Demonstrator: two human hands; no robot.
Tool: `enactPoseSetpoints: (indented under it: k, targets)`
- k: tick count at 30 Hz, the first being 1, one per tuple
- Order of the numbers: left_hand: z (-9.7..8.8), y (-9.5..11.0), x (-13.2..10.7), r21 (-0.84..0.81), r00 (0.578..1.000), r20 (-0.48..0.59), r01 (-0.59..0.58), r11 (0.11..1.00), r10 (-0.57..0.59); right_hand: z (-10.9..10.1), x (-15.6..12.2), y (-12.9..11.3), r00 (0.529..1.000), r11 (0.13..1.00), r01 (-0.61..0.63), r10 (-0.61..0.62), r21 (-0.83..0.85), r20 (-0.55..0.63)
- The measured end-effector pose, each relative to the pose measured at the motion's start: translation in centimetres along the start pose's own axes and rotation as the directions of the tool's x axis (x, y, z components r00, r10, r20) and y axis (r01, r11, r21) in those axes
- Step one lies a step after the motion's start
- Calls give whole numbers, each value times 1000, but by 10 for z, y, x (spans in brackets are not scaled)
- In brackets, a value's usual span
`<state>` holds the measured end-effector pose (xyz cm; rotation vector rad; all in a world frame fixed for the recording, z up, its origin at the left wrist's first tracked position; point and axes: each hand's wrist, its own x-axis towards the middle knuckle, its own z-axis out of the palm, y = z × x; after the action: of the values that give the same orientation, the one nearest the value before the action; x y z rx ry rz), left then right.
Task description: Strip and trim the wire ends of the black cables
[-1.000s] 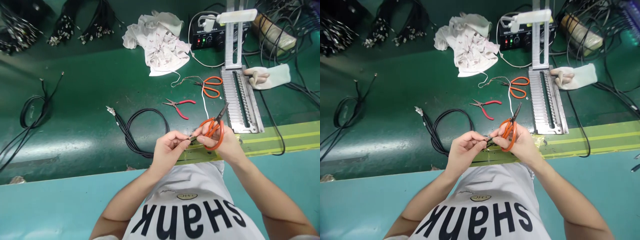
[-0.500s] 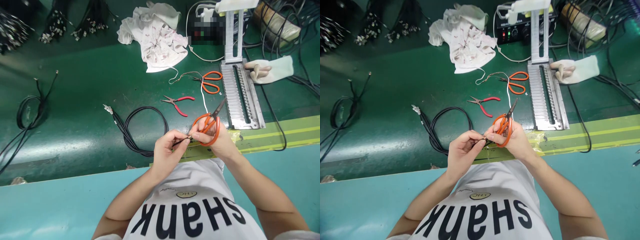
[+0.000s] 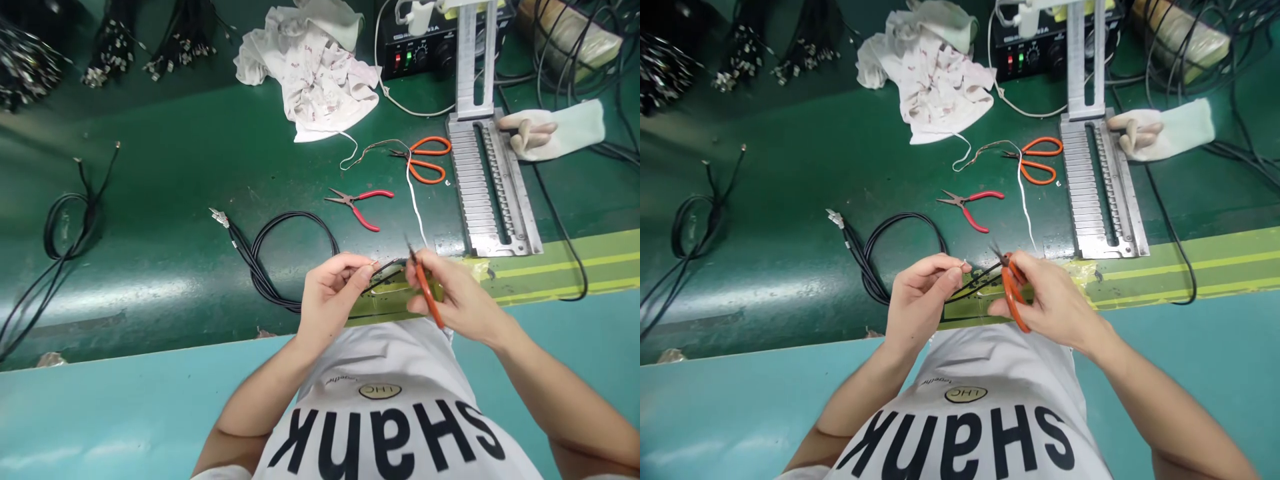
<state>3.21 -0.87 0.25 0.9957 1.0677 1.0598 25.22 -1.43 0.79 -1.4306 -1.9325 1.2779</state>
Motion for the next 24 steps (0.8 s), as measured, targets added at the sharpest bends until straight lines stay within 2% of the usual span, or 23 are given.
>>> enactPoseSetpoints:
  k: [4, 7, 10, 13, 17, 21, 24]
  targets:
    - [-1, -2, 1, 22, 1000, -19, -1, 1000, 1, 0, -3, -5, 995, 979, -20, 39, -203, 91]
    - [0, -3, 1, 52, 1000, -11, -8, 999, 9, 1, 2, -9, 989, 967, -29, 65, -254, 133]
    - [1, -4, 0, 85, 1000, -22, -9, 996, 11, -1, 9, -12, 975, 980, -52, 91, -191, 202]
    - [1, -3, 0, 124, 999, -36, -10, 992, 14, -5, 16, -13, 944, 993, -116, 117, -23, 308]
    - [1, -2, 0, 130, 1000, -21, -5, 991, 8, -11, 20, -11, 895, 965, -213, 129, 156, 427]
    - [0, -1, 0, 146, 1000, -17, 8, 989, -5, -14, 23, -7, 870, 959, -224, 117, 172, 479]
    - [0, -1, 0, 174, 1000, -22, 13, 985, -9, -15, 25, -6, 868, 967, -208, 113, 147, 483]
